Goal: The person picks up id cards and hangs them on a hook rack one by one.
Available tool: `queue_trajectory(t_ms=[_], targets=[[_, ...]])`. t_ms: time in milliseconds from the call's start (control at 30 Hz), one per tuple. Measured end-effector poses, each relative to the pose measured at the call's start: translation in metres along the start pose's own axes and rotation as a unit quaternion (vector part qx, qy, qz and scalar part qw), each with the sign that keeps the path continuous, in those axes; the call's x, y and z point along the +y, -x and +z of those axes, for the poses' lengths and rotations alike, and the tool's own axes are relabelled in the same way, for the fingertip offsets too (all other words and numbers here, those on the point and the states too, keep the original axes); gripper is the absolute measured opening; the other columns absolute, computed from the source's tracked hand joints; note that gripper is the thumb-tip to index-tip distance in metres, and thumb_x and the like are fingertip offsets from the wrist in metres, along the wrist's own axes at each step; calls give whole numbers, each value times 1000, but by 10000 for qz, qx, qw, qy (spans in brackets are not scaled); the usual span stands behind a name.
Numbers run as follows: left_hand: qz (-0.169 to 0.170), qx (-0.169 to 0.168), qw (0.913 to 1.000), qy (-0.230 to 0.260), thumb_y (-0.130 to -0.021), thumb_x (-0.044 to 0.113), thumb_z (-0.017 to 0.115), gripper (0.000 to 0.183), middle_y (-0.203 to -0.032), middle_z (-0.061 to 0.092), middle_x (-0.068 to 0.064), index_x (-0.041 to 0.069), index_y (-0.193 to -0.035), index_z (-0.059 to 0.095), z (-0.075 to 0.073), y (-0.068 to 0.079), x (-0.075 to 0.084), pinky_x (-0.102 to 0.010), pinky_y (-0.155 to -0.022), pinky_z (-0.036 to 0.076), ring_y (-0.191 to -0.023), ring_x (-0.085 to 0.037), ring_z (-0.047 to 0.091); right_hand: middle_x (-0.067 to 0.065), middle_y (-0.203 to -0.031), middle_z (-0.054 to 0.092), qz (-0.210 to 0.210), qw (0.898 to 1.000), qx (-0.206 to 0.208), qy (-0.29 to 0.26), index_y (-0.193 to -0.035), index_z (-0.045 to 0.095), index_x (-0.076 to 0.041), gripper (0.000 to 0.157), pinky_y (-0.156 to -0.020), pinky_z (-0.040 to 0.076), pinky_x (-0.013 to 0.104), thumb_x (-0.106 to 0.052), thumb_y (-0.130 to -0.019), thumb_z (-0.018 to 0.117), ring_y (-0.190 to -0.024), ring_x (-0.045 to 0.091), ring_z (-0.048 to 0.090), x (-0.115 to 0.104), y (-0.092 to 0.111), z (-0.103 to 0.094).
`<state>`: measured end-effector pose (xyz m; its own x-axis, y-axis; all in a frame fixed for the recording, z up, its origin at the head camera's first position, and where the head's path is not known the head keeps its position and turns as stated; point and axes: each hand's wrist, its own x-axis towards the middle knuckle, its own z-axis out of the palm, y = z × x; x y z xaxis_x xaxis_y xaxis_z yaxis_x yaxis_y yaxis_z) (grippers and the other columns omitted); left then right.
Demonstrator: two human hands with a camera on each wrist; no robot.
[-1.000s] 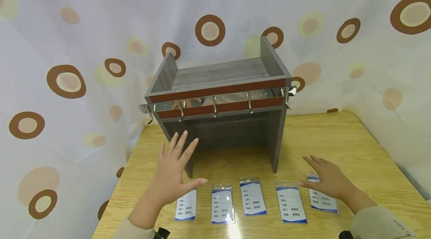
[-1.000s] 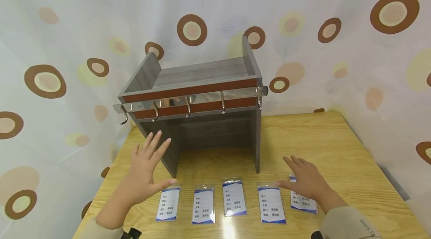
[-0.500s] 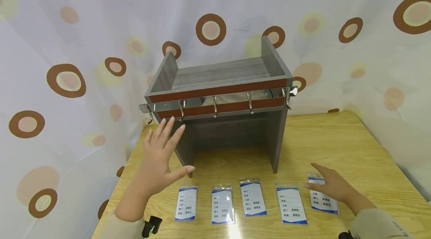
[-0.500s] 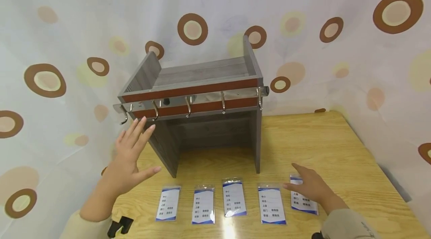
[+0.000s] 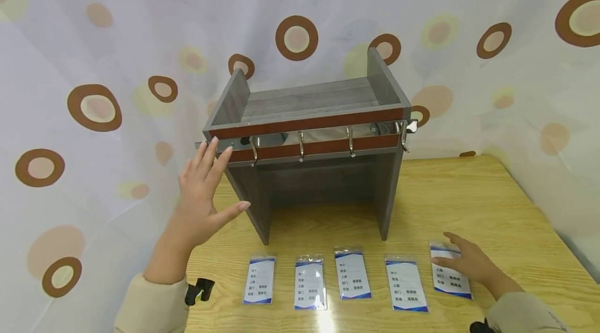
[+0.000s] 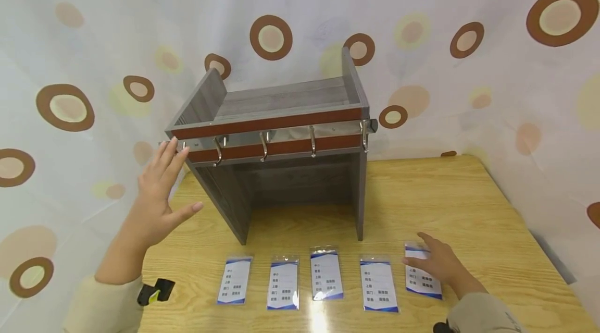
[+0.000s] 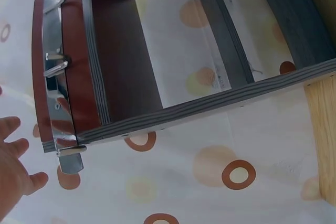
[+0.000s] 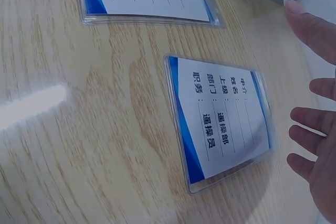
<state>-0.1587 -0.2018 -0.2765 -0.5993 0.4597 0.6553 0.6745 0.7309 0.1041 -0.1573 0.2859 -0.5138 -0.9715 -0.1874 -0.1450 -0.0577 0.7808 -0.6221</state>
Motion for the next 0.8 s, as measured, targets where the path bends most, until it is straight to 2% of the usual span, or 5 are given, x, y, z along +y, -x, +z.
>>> queue_trajectory(t_ms=[167, 400, 533, 633, 800], targets=[[-186, 58, 9993, 307, -79, 63, 38, 80, -141, 13, -13, 11, -138, 22, -3, -8, -10, -60, -87, 7, -127, -32, 5, 41, -120, 27, 96, 9999, 30, -9, -125, 25, 16, 88, -77, 28, 62, -43, -73, 64, -105, 57, 25, 6, -1, -2], [-625, -84, 9966, 528, -78, 61, 43, 78, -142, 12, -12, 13, -138, 23, -6, -17, -22, -60, -89, 4, -128, -27, 3, 42, -119, 28, 251, 9995, -107, 188, -123, 27, 17, 92, -79, 27, 62, -46, -69, 66, -105, 57, 26, 17, -3, -2], [-737, -129, 9949, 672, -79, 58, 46, 78, -143, 10, -9, 13, -138, 22, -8, -20, -28, -60, -90, 2, -128, -27, 3, 42, -117, 31, 312, 9990, -144, 282, -122, 28, 18, 93, -80, 28, 60, -48, -68, 66, -104, 56, 29, 23, -1, -3], [-820, -141, 9930, 839, -79, 54, 49, 76, -143, 9, -6, 14, -138, 21, -9, -22, -32, -59, -92, 1, -128, -28, 3, 41, -118, 31, 510, 9981, -251, 230, -123, 27, 17, 97, -81, 27, 60, -50, -66, 66, -105, 55, 28, 27, -2, -2], [-946, -157, 9897, 1065, -80, 48, 52, 73, -143, 9, -3, 16, -138, 21, -9, -27, -38, -56, -95, 3, -128, -28, 4, 40, -118, 31, 605, 9976, -269, 182, -123, 28, 18, 99, -83, 26, 59, -49, -63, 69, -106, 54, 28, 34, -3, 1]])
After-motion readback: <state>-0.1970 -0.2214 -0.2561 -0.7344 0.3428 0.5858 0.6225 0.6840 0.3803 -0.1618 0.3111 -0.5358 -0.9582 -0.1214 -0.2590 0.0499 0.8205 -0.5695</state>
